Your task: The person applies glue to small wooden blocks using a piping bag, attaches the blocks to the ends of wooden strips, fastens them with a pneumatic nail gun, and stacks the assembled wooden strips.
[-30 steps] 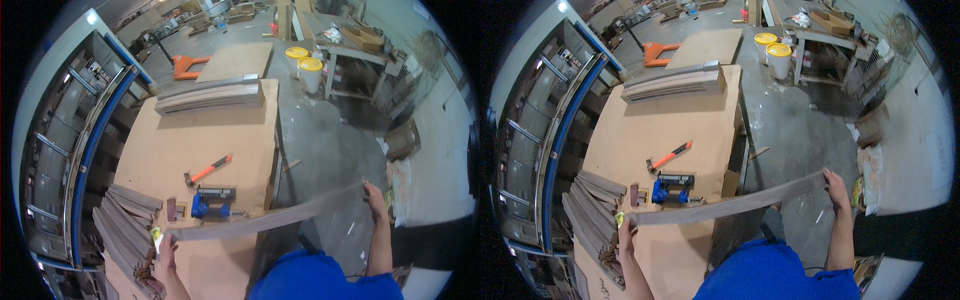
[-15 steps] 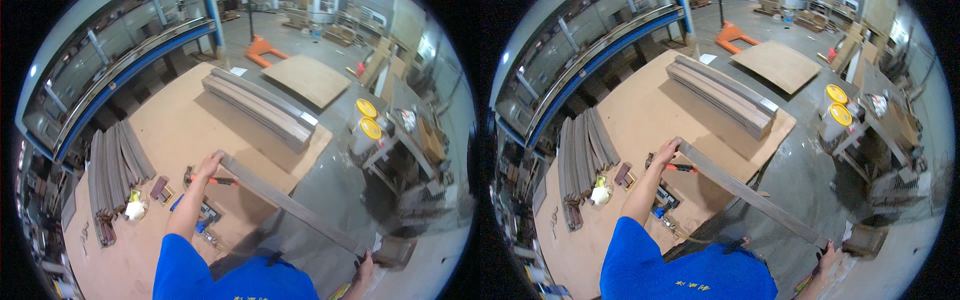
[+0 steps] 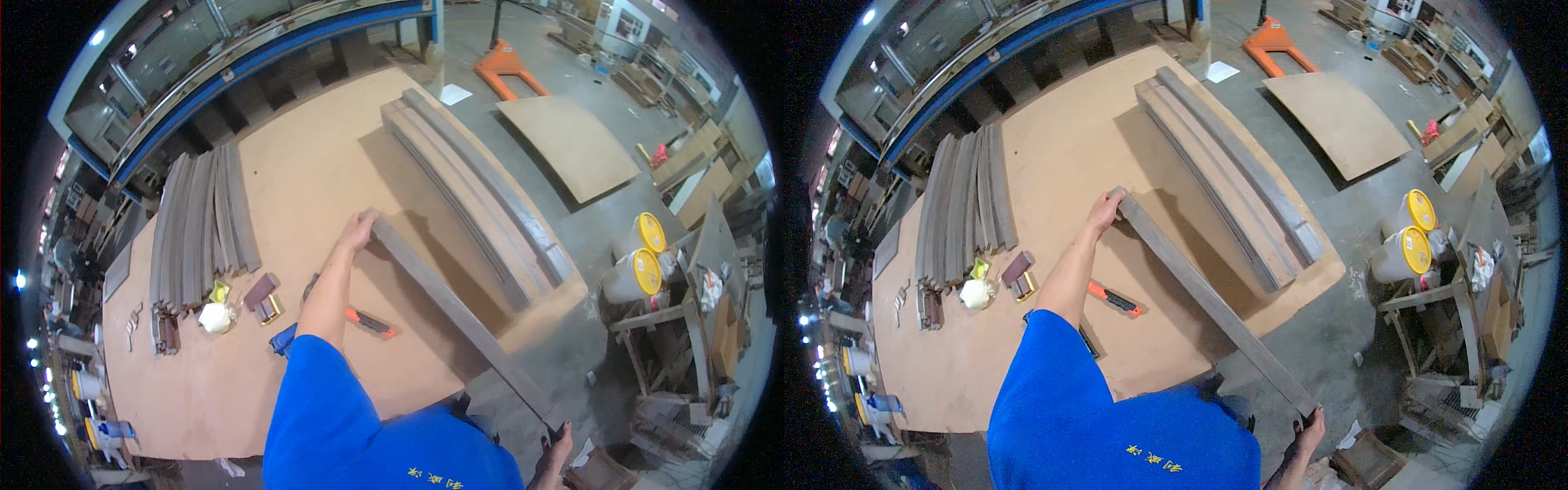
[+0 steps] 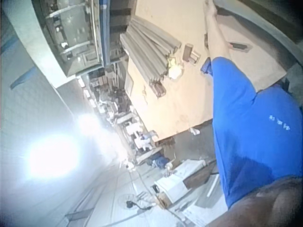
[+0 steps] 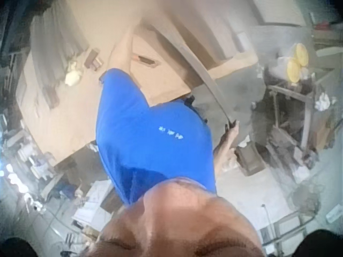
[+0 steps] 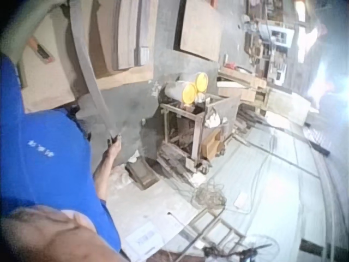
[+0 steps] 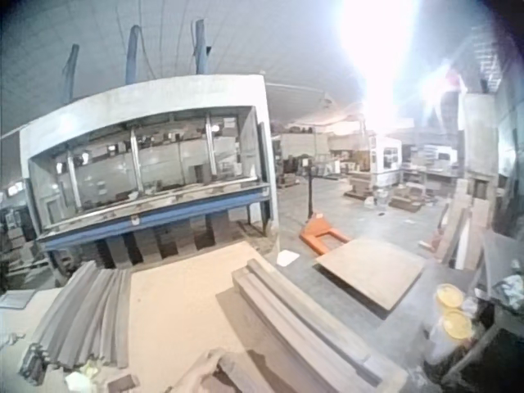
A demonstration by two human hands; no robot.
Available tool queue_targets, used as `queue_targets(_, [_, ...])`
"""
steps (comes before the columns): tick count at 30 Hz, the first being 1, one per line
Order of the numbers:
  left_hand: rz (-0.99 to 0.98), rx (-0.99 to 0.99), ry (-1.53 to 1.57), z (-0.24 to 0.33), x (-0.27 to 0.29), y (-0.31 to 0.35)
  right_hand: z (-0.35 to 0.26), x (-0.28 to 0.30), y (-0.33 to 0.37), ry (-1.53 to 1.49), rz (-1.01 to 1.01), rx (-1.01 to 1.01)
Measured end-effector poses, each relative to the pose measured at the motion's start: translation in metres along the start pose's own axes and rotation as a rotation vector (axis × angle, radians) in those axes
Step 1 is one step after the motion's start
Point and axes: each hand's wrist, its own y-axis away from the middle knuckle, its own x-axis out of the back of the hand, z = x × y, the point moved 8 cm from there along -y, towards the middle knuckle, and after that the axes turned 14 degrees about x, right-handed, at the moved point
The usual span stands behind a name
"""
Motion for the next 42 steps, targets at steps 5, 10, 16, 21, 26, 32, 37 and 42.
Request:
queue_targets(5, [-0.028,0.023,0.067,0.005,-0.003,-0.020,-0.004,-0.021,-0.016,0.036,0.004,0.015])
queue_targets(10, [0.119,0.074,0.062,-0.016,0.031,-0.027,-0.052,-0.055,-0.005,0.159,-0.128,0.079])
queue_targets(16, [0.119,0.032,-0.026,0.010,0.025,-0.008,-0.127,-0.062,0.008,0.726,-0.463,0.773])
queue_targets(21, [0.031,0.094,0.047,0.004,0.037,-0.004,-0.121,-0.071,0.003,0.797,-0.636,0.907])
queue_targets(26, [-0.022,0.136,0.042,0.010,0.026,0.000,-0.130,-0.073,0.001,0.870,-0.643,0.912])
queue_targets(32, [0.107,0.074,0.088,0.011,0.041,0.006,-0.146,-0.069,0.001,0.913,-0.610,0.985])
queue_targets(37, [0.144,0.061,0.149,0.034,0.067,0.029,-0.169,-0.074,0.014,0.928,-0.606,0.983])
queue_targets(42, [-0.053,-0.069,0.588,0.126,0.023,0.055,-0.194,-0.067,0.005,0.809,-0.522,0.935])
